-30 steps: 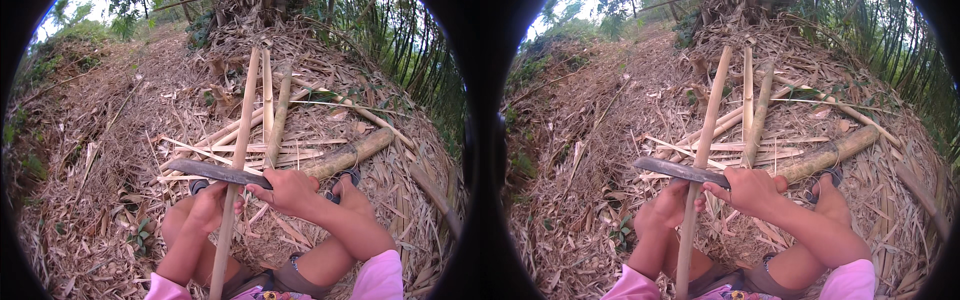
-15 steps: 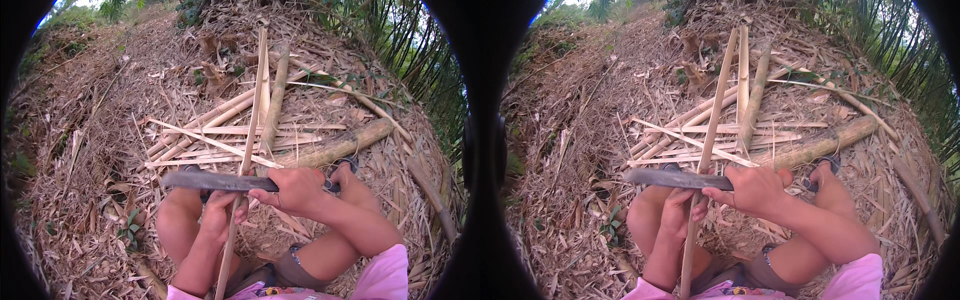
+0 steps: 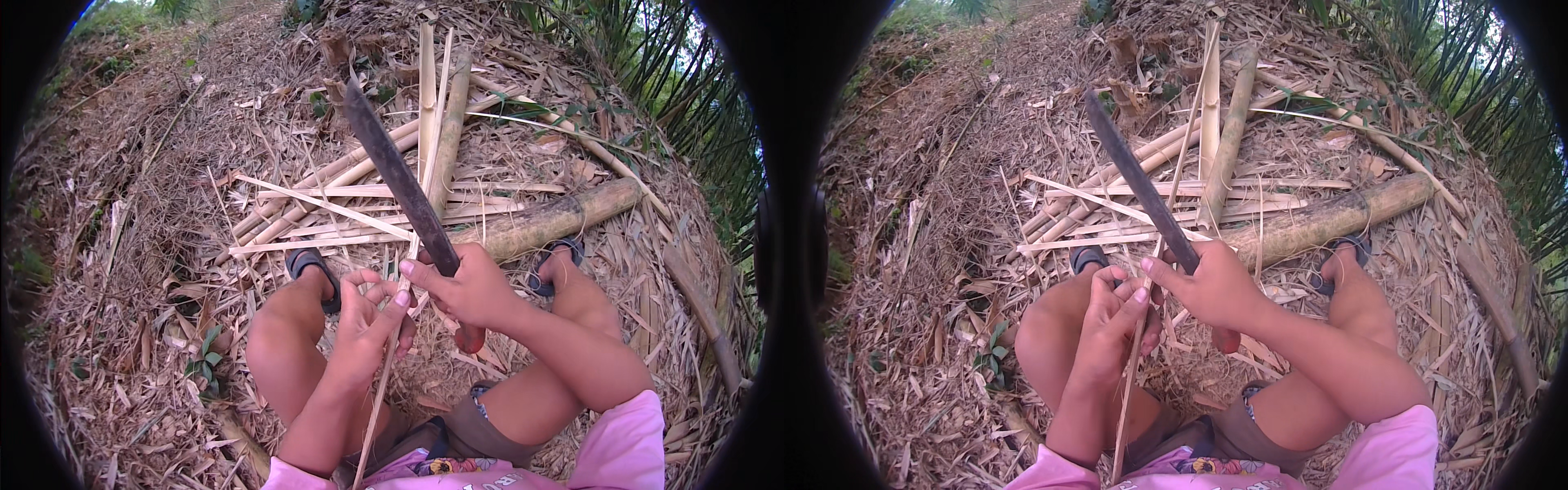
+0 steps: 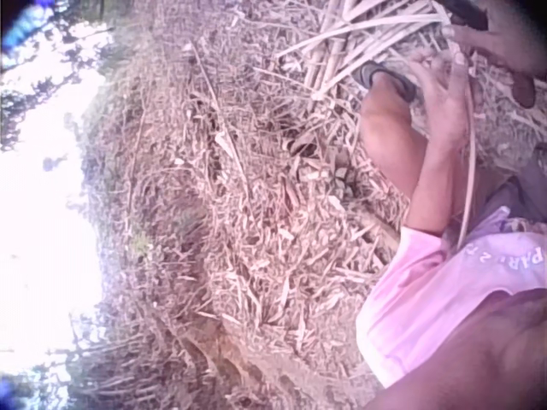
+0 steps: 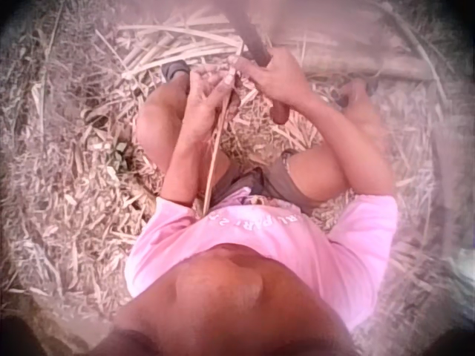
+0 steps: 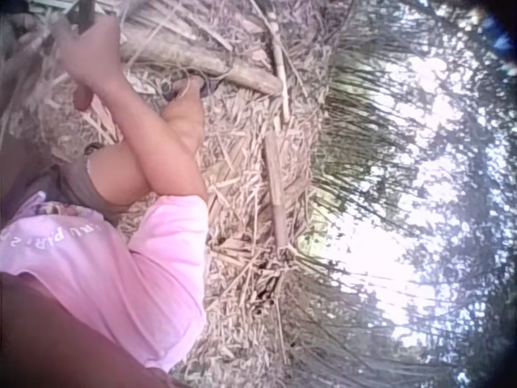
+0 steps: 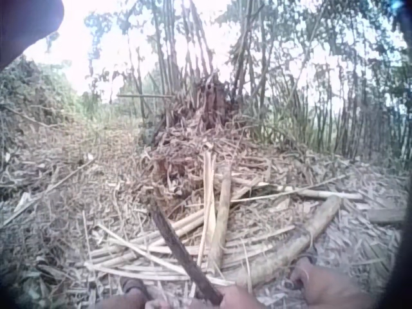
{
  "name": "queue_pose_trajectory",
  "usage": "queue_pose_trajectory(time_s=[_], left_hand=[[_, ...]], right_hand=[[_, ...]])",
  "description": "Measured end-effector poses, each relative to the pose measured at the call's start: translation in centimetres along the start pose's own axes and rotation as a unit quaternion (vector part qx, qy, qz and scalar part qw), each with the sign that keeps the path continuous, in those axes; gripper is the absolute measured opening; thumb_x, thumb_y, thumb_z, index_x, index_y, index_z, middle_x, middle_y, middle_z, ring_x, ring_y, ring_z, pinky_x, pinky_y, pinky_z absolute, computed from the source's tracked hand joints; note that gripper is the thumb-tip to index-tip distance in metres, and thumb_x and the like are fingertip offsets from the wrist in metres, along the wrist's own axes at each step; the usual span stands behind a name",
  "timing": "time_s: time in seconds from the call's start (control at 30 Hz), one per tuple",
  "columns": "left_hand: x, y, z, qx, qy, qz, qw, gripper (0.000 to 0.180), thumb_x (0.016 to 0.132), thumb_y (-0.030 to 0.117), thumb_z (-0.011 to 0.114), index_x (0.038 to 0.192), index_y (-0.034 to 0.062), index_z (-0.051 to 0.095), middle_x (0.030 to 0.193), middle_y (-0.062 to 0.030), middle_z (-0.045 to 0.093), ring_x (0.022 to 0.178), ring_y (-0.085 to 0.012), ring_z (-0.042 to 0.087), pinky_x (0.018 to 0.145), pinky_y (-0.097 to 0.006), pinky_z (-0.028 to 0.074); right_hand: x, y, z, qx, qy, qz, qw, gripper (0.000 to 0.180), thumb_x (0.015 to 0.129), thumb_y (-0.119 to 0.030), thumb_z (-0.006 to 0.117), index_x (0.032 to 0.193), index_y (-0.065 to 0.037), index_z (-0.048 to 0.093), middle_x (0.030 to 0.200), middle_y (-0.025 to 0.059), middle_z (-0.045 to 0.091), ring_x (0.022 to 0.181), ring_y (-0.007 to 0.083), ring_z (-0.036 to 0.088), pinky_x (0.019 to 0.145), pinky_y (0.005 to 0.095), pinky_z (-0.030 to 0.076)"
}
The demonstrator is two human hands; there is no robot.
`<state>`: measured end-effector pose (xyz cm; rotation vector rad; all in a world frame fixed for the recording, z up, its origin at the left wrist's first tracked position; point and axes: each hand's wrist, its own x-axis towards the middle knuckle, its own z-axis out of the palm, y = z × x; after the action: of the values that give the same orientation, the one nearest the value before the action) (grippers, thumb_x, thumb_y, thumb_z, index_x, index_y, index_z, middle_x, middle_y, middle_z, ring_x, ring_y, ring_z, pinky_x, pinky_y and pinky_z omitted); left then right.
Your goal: The person uses a machete to split and shave strips from a bamboo stalk while sitting on the ground.
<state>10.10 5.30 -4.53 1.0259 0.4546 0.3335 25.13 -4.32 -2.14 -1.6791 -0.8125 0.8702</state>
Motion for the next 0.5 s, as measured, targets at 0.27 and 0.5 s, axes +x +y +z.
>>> queue_pose_trajectory(time_s=[0.27, 0.5], left_hand=[[-3.0, -0.4, -0.7, 0.091, -0.092, -0.201, 0.971, 0.032, 0.105, 0.039, 0.041, 0.1, 0.007, 0.045, 0.068, -0.0038, 0.048, 0.045, -0.0124, 0.048, 0.037, -0.024, 0.039], [-1.6, -1.3, 0.7, 0.1, -0.025, -0.154, 0.983, 0.025, 0.105, 0.029, 0.047, 0.09, 0.0091, 0.046, 0.058, 0.0026, 0.041, 0.041, -0.0039, 0.035, 0.036, -0.022, 0.028]], right_hand=[[1.0, 0.4, -2.2, -0.036, 0.064, 0.029, 0.997, 0.046, 0.091, -0.044, 0.068, 0.078, 0.0, 0.068, 0.052, -0.0012, 0.048, 0.051, 0.0086, 0.045, 0.049, 0.0323, 0.04], [0.0, 2.8, -2.3, -0.307, 0.124, -0.177, 0.927, 0.065, 0.095, -0.064, 0.047, 0.074, -0.004, 0.061, 0.053, 0.0089, 0.056, 0.045, 0.0219, 0.059, 0.042, 0.0358, 0.042]])
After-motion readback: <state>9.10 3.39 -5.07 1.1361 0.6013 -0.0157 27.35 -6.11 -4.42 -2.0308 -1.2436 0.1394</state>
